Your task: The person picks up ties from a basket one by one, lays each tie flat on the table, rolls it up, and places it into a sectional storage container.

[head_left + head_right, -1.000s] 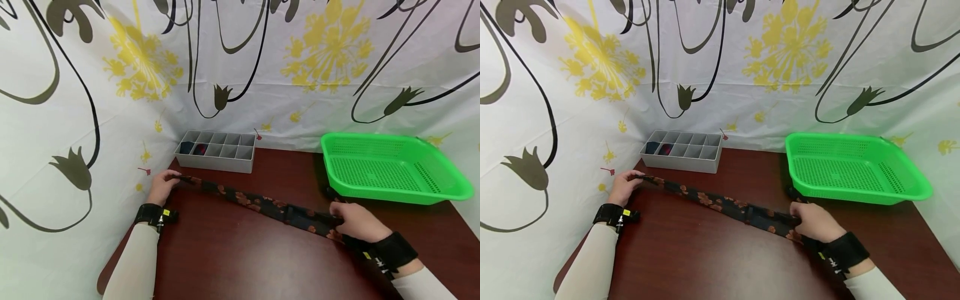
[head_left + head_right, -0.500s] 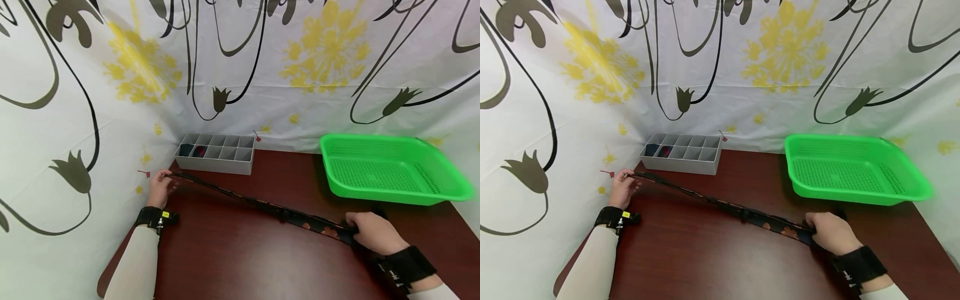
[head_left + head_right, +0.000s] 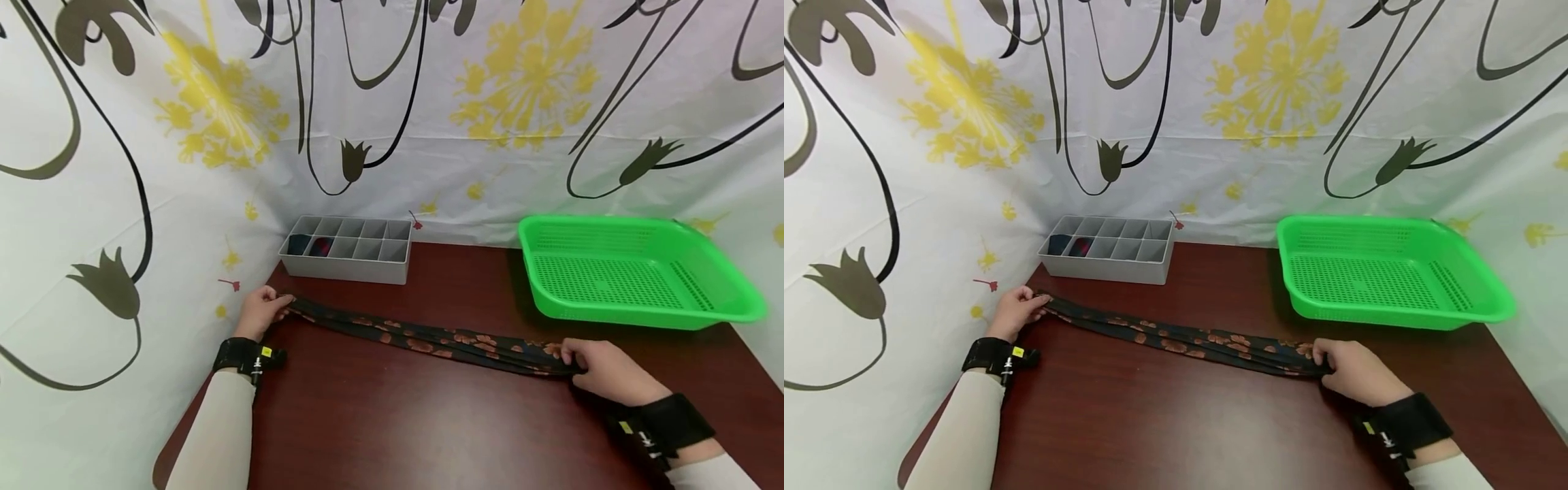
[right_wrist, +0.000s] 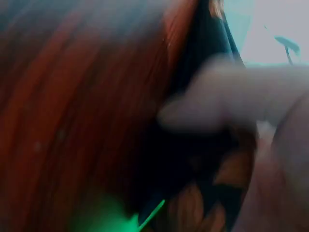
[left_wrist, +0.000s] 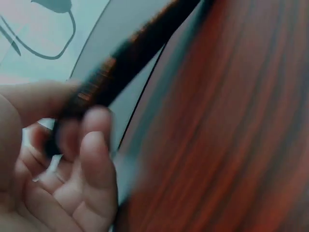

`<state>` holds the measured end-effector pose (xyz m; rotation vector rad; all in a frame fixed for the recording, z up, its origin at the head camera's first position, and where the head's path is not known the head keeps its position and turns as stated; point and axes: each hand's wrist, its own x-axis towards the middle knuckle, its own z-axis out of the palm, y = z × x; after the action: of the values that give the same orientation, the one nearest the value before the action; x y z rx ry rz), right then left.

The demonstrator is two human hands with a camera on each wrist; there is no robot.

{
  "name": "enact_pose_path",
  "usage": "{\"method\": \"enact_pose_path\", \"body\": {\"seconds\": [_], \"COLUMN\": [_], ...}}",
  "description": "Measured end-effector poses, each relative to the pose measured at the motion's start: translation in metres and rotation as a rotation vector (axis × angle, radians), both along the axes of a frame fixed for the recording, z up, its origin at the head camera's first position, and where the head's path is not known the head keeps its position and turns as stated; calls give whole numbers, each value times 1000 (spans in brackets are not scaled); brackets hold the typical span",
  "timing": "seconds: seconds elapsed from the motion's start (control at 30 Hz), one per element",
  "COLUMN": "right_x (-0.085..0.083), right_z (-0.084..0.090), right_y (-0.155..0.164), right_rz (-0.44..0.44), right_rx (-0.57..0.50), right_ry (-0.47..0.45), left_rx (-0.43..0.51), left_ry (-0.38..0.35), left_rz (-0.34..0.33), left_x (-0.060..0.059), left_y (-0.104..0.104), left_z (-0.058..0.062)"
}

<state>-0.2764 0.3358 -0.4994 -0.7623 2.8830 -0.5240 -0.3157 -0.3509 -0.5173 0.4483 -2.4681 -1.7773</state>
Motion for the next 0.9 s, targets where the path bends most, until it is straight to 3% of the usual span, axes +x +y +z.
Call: {"method": "enact_pose_path", "body": {"seconds": [0.1, 0.27, 0.4, 0.53, 0.8, 0.9], "right_x": [-8, -19, -27, -34, -37, -36], "right_z": [-3, -8, -16, -18, -14, -15], "right_y": [17, 39, 50, 60, 88, 93], "right_rz": [60, 92, 118, 126, 167, 206], "right_rx": [-171, -458, -600, -615, -643, -641], "right_ry": [-206, -264, -390, -490, -541, -557], "left_rx": [8, 99, 95, 94, 144, 90], "left_ry": [-24, -83, -91, -105, -129, -135], "left_rz": [-17, 15, 58, 70, -5, -27], "left_x": [1, 7, 6, 2, 1, 0], "left_y": [0, 3, 0, -7, -8, -5], "left_z": [5, 26, 17, 2, 5, 4]}}
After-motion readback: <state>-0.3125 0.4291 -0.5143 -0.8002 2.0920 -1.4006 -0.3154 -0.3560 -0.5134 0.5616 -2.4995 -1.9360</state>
